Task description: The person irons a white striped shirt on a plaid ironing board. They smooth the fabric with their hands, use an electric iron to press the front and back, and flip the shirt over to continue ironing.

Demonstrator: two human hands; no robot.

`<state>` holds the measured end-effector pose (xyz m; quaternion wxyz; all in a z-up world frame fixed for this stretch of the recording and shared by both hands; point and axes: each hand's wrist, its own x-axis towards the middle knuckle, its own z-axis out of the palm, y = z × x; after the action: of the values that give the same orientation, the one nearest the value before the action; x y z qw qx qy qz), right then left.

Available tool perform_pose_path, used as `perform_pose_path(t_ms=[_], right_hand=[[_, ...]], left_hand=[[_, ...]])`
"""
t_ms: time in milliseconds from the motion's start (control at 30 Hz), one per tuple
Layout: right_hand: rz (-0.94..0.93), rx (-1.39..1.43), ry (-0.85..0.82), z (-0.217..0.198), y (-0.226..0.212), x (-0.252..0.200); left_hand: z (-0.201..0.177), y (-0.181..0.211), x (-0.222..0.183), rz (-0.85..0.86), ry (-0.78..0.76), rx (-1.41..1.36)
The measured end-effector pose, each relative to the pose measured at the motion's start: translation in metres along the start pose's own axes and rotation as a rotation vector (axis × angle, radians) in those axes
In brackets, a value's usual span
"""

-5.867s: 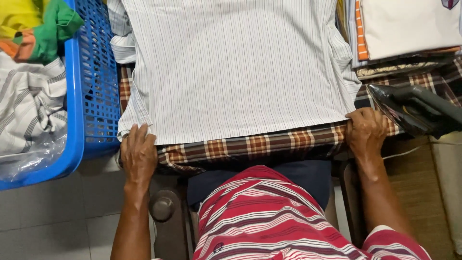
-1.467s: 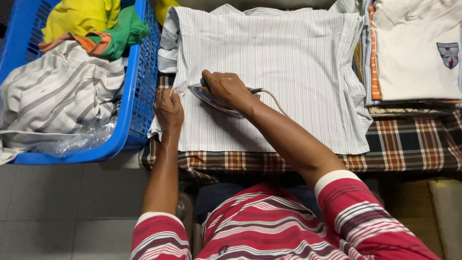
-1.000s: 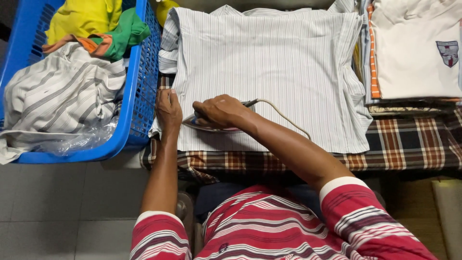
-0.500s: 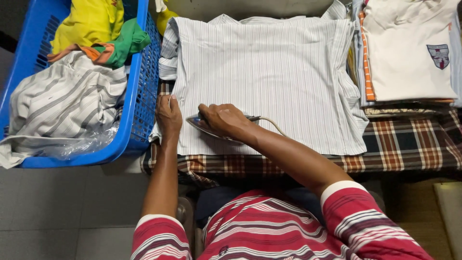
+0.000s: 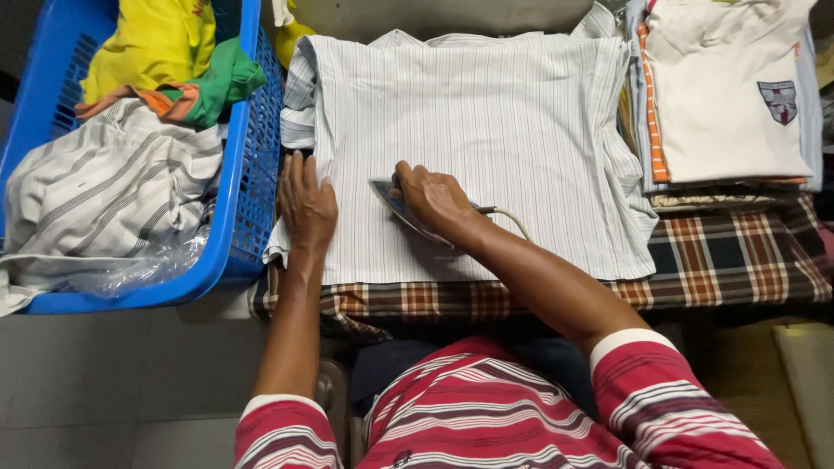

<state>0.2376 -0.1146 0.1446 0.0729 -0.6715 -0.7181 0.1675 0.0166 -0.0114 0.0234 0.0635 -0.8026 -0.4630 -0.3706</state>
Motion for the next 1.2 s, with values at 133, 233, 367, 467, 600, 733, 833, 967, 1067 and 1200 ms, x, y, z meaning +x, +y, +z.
perform_pose_path(t_ms=[133,233,367,467,600,733,833,967,1067,1200], right_hand=[[0.066,0.025,-0.078,0.006,0.029,0.023],[0.077,0.017,-0.163,0.008,0.044,0.029],[0.256,0.02,-0.074,0.006,0.052,0.035],[0.366,0.062,-0.008,-0.004,0.061,0.034],[0.447,0.099,0.039,-0.02,0.083,0.028],[0.516,0.107,0.081,-0.022,0.118,0.022],[0.564,0.075,0.099,-0.028,0.141,0.009],[0.608,0.032,0.141,-0.03,0.173,-0.009],[0.63,0.02,0.165,-0.031,0.194,-0.024],[0.658,-0.004,0.221,-0.023,0.229,-0.039]], left_hand=[[-0.021,0.054,0.02,-0.022,-0.171,-0.051],[0.001,0.066,0.011,0.058,-0.32,-0.107],[0.007,0.074,0.005,-0.028,-0.551,-0.145],[-0.001,0.078,0.009,-0.079,-0.655,-0.127],[-0.001,0.076,0.006,-0.092,-0.672,-0.12],[-0.002,0.071,0.005,-0.072,-0.669,-0.095],[-0.007,0.067,0.003,-0.075,-0.678,-0.097],[-0.014,0.067,0.003,-0.083,-0.702,-0.084],[-0.01,0.064,0.0,-0.085,-0.698,-0.091],[-0.009,0.063,0.0,-0.09,-0.69,-0.096]])
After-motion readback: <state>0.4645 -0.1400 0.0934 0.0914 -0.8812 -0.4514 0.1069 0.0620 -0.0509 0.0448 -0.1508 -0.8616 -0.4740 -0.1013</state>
